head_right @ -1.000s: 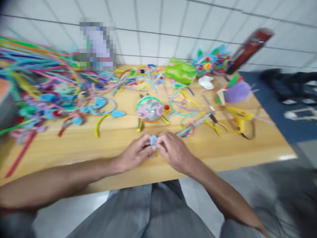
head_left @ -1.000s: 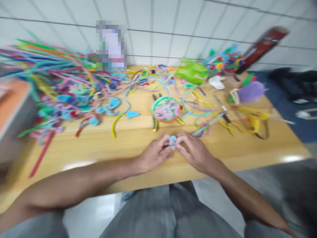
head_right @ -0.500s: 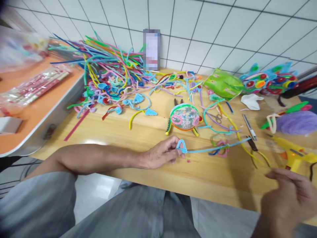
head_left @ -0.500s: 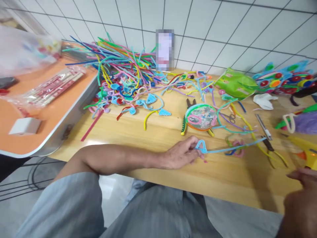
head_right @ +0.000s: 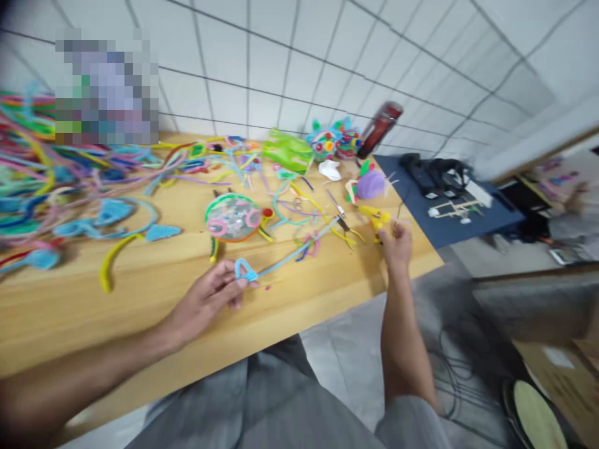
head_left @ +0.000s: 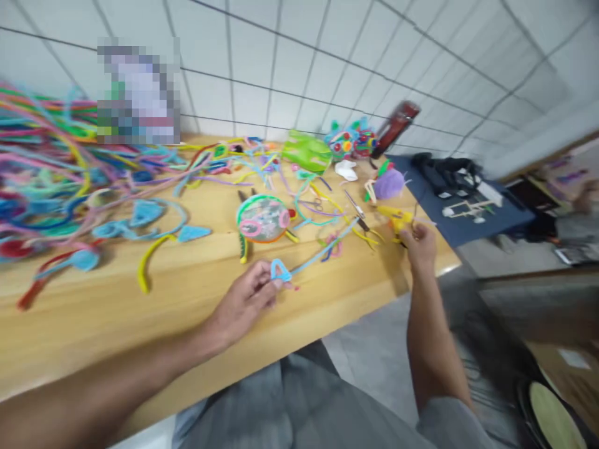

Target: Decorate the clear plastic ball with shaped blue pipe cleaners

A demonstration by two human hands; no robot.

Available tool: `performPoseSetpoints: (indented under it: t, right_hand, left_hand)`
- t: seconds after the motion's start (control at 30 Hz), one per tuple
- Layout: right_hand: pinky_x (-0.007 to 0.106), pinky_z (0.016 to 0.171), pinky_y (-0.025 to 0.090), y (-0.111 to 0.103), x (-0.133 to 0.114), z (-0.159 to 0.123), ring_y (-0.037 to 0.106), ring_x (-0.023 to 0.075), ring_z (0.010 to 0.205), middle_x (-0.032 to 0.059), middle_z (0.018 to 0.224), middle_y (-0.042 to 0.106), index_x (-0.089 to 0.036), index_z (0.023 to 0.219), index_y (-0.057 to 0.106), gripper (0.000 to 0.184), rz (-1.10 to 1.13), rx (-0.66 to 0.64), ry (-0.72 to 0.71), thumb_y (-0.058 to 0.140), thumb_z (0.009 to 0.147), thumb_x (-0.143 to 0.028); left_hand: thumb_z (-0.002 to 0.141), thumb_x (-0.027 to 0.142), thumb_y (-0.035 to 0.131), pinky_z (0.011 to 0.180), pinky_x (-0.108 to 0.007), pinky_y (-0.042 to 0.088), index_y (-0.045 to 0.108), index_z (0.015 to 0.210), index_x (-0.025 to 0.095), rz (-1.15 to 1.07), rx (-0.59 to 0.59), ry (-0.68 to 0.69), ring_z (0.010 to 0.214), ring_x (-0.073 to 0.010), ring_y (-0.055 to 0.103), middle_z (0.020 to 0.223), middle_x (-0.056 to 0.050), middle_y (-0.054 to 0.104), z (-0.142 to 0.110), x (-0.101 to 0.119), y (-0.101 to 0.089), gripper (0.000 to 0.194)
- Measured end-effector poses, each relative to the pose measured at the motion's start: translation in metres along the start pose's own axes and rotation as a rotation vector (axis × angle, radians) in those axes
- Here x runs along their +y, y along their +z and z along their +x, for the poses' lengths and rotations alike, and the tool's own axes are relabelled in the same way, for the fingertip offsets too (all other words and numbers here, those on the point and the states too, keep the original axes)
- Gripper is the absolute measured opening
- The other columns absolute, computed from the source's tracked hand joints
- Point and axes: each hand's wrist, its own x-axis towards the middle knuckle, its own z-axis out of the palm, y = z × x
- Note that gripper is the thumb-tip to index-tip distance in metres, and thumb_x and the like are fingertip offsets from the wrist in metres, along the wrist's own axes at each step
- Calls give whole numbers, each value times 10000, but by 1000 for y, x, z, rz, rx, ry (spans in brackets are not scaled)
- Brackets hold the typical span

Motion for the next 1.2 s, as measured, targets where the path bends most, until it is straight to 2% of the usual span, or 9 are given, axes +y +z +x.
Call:
performPoseSetpoints:
  t: [0.1, 0.2, 0.4, 0.53, 0.63, 0.73, 0.87, 1.03, 1.2]
  right_hand:
    - [501, 918, 576, 14, 25, 11, 677, 297, 984, 118, 1058, 740, -190, 1123, 684, 574, -63, 65, 72, 701, 755, -630]
    - [477, 901, 562, 26, 30, 13, 656, 270, 895, 107, 995, 746, -194, 1016, 692, 541, -100, 39, 104, 709, 724, -649]
    - [437, 778, 520, 23, 9, 22, 590, 252, 737, 75, 765, 694, -212, 775, 656, 476, -144, -40, 123, 742, 675, -669]
    - [382, 700, 502, 6, -17, 9, 601, 228, 701, 42, 777, 702, -216, 865, 701, 435, -60, -117, 98, 699, 755, -637]
    - [373, 694, 516, -10, -41, -16, 665, 236, 741, 49, 836, 753, -245, 913, 766, 296, 237, -218, 64, 779, 796, -516]
    - [414, 782, 576, -25, -71, -45, 736, 269, 831, 37, 893, 792, -291, 946, 802, 226, 397, -433, -52, 832, 813, -471]
    - [375, 737, 611, -33, -112, -72, 767, 259, 861, 29, 951, 799, -313, 985, 805, 192, 391, -739, -214, 831, 867, -462]
    - [331, 669, 604, -19, -142, -78, 737, 214, 750, 20, 879, 791, -308, 1100, 796, 246, 357, -948, -401, 791, 919, -475]
    - [429, 921, 619, 8, -159, -70, 747, 247, 937, 36, 979, 783, -277, 980, 784, 235, 293, -1029, -570, 738, 952, -505]
  left_hand:
    - [1005, 492, 639, 647, -266, 461, 593, 1007, 203, 99, 23, 30, 698, -130, 533, 810, 24, 588, 1, 1, -1, 293]
    - [976, 465, 665, 631, -267, 409, 620, 970, 197, 189, 74, 50, 672, -124, 466, 761, 38, 523, -1, 5, 1, 272]
    - [955, 428, 679, 608, -262, 374, 640, 969, 192, 173, 93, 71, 652, -116, 445, 752, 39, 523, 1, 9, 1, 239]
    - [938, 425, 690, 594, -251, 402, 599, 968, 197, 64, 114, 12, 615, -109, 462, 690, 63, 500, 4, 10, 1, 247]
    - [892, 424, 727, 620, -258, 467, 575, 924, 193, -29, 111, 12, 637, -111, 524, 725, 46, 556, 7, 11, 1, 278]
    - [873, 436, 745, 621, -264, 497, 568, 923, 194, -89, 106, 11, 641, -115, 555, 745, 35, 584, 9, 12, 2, 304]
    - [899, 448, 729, 578, -245, 473, 568, 925, 197, -118, 99, 16, 599, -97, 538, 740, 48, 560, 9, 12, 3, 299]
    - [926, 416, 715, 548, -220, 441, 553, 919, 200, -117, 85, 36, 570, -70, 518, 760, 60, 528, 9, 14, 3, 271]
    - [934, 434, 714, 545, -217, 445, 549, 952, 205, -136, 66, 39, 577, -69, 503, 777, 60, 533, 10, 15, 3, 283]
